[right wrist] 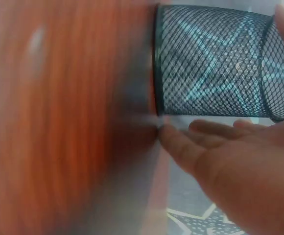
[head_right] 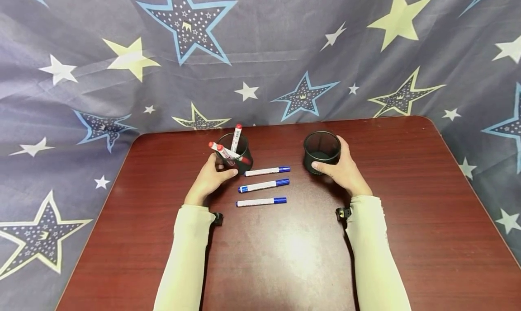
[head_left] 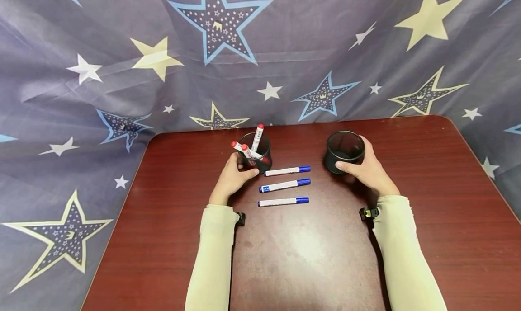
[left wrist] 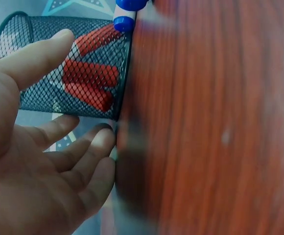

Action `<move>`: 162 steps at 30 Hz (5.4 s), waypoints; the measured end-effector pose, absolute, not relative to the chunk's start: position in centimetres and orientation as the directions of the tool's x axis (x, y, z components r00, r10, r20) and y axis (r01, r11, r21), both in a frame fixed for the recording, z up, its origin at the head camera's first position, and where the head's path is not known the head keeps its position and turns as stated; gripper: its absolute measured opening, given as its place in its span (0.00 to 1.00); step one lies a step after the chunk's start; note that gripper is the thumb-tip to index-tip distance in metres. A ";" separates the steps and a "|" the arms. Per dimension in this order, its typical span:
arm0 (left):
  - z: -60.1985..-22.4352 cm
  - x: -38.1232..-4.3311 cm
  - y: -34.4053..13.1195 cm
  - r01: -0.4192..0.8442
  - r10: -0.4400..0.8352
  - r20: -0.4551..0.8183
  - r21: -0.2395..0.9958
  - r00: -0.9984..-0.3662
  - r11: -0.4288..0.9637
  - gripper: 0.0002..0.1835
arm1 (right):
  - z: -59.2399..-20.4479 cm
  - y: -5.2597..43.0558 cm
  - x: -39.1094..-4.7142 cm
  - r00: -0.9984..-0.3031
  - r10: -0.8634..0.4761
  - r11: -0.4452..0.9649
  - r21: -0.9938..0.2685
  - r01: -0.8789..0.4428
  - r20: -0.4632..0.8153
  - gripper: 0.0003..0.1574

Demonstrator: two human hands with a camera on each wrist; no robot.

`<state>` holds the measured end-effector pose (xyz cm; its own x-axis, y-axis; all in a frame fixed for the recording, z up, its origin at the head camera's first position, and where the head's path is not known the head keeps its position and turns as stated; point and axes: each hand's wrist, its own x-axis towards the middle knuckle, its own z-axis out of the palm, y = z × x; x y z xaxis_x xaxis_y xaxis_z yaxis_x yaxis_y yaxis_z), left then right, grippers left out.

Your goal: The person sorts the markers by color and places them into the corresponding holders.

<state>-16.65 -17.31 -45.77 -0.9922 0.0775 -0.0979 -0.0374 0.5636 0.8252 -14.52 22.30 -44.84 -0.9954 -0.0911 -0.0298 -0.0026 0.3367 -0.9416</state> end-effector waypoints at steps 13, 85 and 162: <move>-45.5 -16.8 -16.3 -0.071 0.028 -0.122 0.736 -0.992 0.673 0.35 | -44.9 22.2 -14.7 -0.995 -0.086 0.374 -0.927 0.011 -0.046 0.60; -38.7 -19.8 5.8 0.470 0.417 0.311 0.806 -0.854 0.361 0.13 | -45.2 21.8 -14.5 -0.986 -0.159 0.300 -0.954 -0.002 -0.048 0.53; -42.9 -12.8 -8.1 0.058 0.080 -0.133 0.160 -0.988 0.985 0.15 | -44.9 21.8 -14.4 -0.986 -0.142 0.322 -0.946 0.034 -0.083 0.57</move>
